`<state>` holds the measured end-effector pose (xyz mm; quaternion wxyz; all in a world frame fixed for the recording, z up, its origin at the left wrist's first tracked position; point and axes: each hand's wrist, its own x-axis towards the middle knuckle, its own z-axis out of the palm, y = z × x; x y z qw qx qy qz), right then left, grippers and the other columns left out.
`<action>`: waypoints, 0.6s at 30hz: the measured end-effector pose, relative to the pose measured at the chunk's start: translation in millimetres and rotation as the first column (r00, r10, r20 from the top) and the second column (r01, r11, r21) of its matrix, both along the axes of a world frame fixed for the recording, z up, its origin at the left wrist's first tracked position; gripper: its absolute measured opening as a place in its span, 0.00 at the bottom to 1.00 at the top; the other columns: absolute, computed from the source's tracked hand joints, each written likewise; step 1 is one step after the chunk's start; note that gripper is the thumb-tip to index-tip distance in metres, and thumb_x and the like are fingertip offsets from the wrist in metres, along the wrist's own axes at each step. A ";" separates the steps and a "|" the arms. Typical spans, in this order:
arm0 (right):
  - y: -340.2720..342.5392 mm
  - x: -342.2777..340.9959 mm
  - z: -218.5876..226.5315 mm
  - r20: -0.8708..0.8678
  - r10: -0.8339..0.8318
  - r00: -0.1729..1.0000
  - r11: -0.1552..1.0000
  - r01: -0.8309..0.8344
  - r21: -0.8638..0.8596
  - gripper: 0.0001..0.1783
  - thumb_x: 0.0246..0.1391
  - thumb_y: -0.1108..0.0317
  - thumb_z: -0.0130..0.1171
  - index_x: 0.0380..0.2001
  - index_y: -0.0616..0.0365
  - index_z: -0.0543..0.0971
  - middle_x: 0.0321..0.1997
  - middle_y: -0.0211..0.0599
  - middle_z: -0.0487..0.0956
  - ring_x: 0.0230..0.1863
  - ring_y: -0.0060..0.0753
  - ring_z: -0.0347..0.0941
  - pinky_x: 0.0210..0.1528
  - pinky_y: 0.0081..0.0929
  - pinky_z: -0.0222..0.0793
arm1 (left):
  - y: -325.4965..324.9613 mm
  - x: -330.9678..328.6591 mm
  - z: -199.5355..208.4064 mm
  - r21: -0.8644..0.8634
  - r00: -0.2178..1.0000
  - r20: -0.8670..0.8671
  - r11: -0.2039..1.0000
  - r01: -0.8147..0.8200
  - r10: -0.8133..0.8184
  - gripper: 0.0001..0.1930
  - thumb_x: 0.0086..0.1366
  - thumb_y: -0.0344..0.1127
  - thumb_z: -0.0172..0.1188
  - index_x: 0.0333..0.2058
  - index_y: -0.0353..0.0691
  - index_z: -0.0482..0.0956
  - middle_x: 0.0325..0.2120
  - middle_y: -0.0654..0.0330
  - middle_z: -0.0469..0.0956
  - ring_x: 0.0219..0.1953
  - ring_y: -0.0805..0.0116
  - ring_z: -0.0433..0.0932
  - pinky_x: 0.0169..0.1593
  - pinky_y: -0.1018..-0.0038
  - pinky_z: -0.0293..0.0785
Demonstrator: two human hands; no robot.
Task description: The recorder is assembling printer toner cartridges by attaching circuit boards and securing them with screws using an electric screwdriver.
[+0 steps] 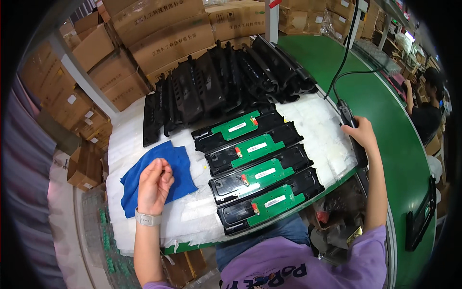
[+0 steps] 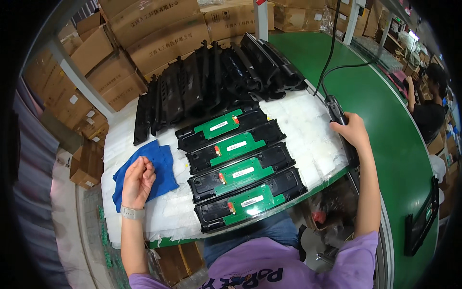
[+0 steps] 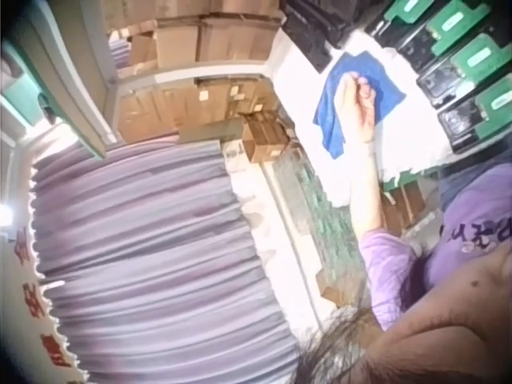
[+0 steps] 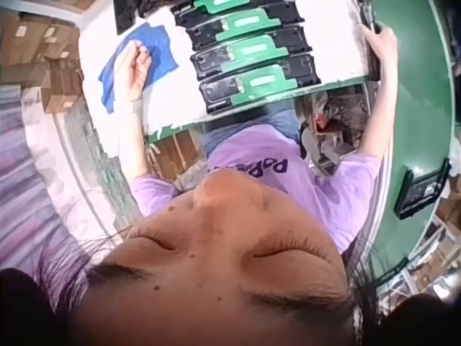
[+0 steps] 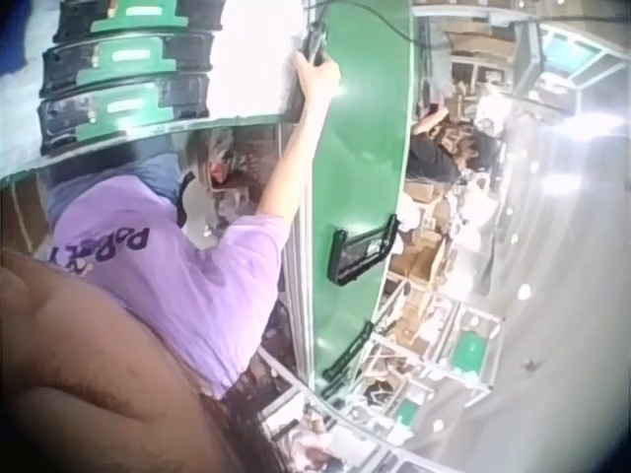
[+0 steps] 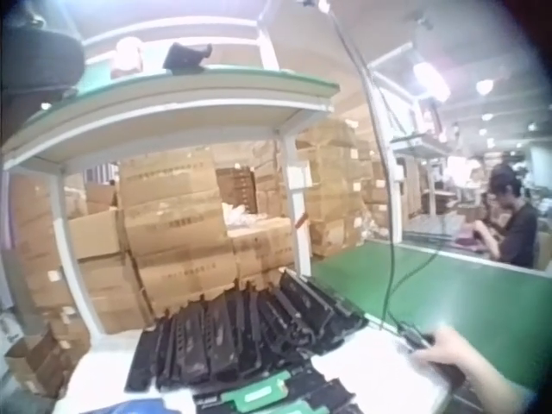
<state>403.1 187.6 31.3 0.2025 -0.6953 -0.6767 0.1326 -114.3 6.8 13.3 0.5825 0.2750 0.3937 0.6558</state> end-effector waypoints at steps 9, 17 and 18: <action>-33.2 -122.8 91.1 -0.831 0.332 -0.446 0.665 -0.515 0.541 0.34 0.63 0.49 0.38 0.60 0.67 0.56 0.32 0.39 0.66 0.31 0.34 0.67 0.39 0.38 0.74 | 55.2 77.8 15.5 -0.033 0.959 -0.010 0.959 0.281 -0.282 0.11 0.68 0.35 0.49 0.39 0.32 0.72 0.28 0.62 0.73 0.25 0.79 0.65 0.31 0.82 0.64; -23.2 -224.4 131.7 -0.807 0.432 -0.402 0.496 -0.642 0.585 0.32 0.60 0.48 0.39 0.56 0.66 0.63 0.24 0.29 0.68 0.14 0.22 0.62 0.25 0.24 0.64 | 77.8 121.7 23.3 -0.068 0.954 -0.073 0.956 0.286 -0.291 0.09 0.67 0.34 0.51 0.37 0.32 0.73 0.28 0.61 0.75 0.24 0.80 0.65 0.30 0.85 0.64; -22.3 -230.3 125.7 -0.775 0.362 -0.518 0.494 -0.598 0.631 0.32 0.60 0.48 0.39 0.56 0.66 0.63 0.23 0.27 0.68 0.14 0.20 0.62 0.25 0.23 0.64 | 74.6 118.8 22.4 -0.100 0.956 -0.061 0.955 0.281 -0.288 0.10 0.68 0.34 0.51 0.37 0.32 0.73 0.28 0.60 0.75 0.23 0.81 0.65 0.30 0.85 0.64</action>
